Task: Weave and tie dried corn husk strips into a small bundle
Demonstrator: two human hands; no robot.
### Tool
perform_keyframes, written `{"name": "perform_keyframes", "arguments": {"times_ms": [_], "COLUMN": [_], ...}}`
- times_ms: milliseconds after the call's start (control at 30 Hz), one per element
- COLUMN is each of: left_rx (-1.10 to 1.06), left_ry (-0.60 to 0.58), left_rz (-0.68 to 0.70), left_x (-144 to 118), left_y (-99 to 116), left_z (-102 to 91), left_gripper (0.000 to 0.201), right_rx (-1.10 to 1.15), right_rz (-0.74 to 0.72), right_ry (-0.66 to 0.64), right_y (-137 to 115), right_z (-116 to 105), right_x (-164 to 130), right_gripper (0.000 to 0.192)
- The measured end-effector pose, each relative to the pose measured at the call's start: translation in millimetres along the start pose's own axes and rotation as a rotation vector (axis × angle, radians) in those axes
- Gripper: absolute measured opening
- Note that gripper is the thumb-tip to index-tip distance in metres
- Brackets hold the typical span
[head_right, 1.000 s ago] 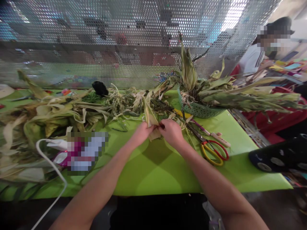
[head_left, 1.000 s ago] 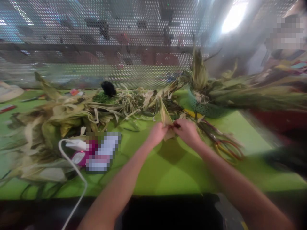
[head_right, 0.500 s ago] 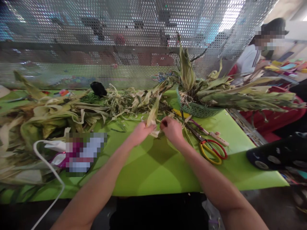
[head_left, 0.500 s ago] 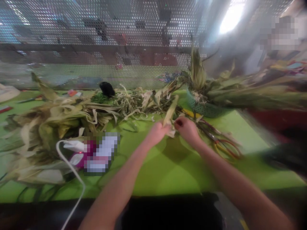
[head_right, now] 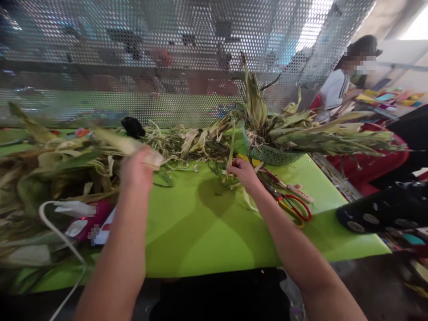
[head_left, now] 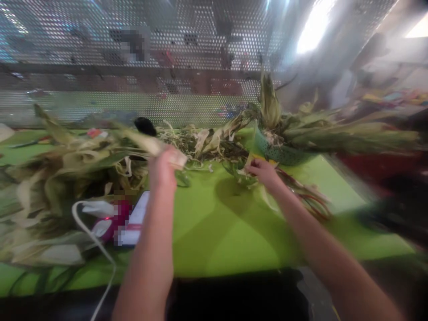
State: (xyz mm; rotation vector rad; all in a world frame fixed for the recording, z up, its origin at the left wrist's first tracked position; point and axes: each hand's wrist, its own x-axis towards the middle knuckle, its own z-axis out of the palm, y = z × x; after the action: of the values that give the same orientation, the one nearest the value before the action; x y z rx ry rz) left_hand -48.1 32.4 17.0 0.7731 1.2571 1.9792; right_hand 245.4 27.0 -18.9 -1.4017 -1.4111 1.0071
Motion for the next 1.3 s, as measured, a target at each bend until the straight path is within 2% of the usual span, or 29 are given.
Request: {"name": "perform_keyframes", "arguments": {"times_ms": [67,100,167,200,333,467,600,767,1000,1300], "left_rx": [0.162,0.242,0.370,0.425,0.601,0.635,0.681,0.573,0.557,0.691], "left_ry": [-0.249,-0.379,-0.581,-0.633,-0.637,-0.654,-0.696,-0.780,-0.782,-0.756], "left_rz": [-0.178,-0.224,-0.227,-0.203,-0.103,-0.053,-0.008,-0.033,-0.071,-0.070], "left_x": [-26,-39,-62,-70,-84,-86,-91,-95,-92,-93], "left_y": [-13,-18,-24,-27,-36,-44,-41,-33,-32,-36], "left_z": [14.6,21.8,33.9,38.2,45.7,46.7,47.0,47.0,46.2,47.1], "left_gripper": [0.026,0.027,0.029,0.032,0.034,0.034,0.032,0.033,0.033,0.025], "right_rx": [0.101,0.134,0.158,0.155,0.098,-0.009,-0.106,-0.161,-0.299,-0.344], "right_rz": [0.002,0.001,-0.008,-0.016,-0.060,-0.120,-0.211,-0.211,-0.186,-0.197], "right_ry": [-0.044,-0.056,-0.074,-0.086,-0.132,-0.164,-0.147,-0.042,-0.137,-0.083], "right_y": [-8,-12,-19,-22,-28,-22,-13,-10,-13,-13], "right_z": [7,9,13,14,20,28,30,26,26,25], "right_x": [-8,-12,-20,-24,-33,-36,-34,-30,-32,-32], "right_gripper": [0.024,0.025,0.026,0.026,0.023,0.020,0.016,0.018,0.012,0.011]}}
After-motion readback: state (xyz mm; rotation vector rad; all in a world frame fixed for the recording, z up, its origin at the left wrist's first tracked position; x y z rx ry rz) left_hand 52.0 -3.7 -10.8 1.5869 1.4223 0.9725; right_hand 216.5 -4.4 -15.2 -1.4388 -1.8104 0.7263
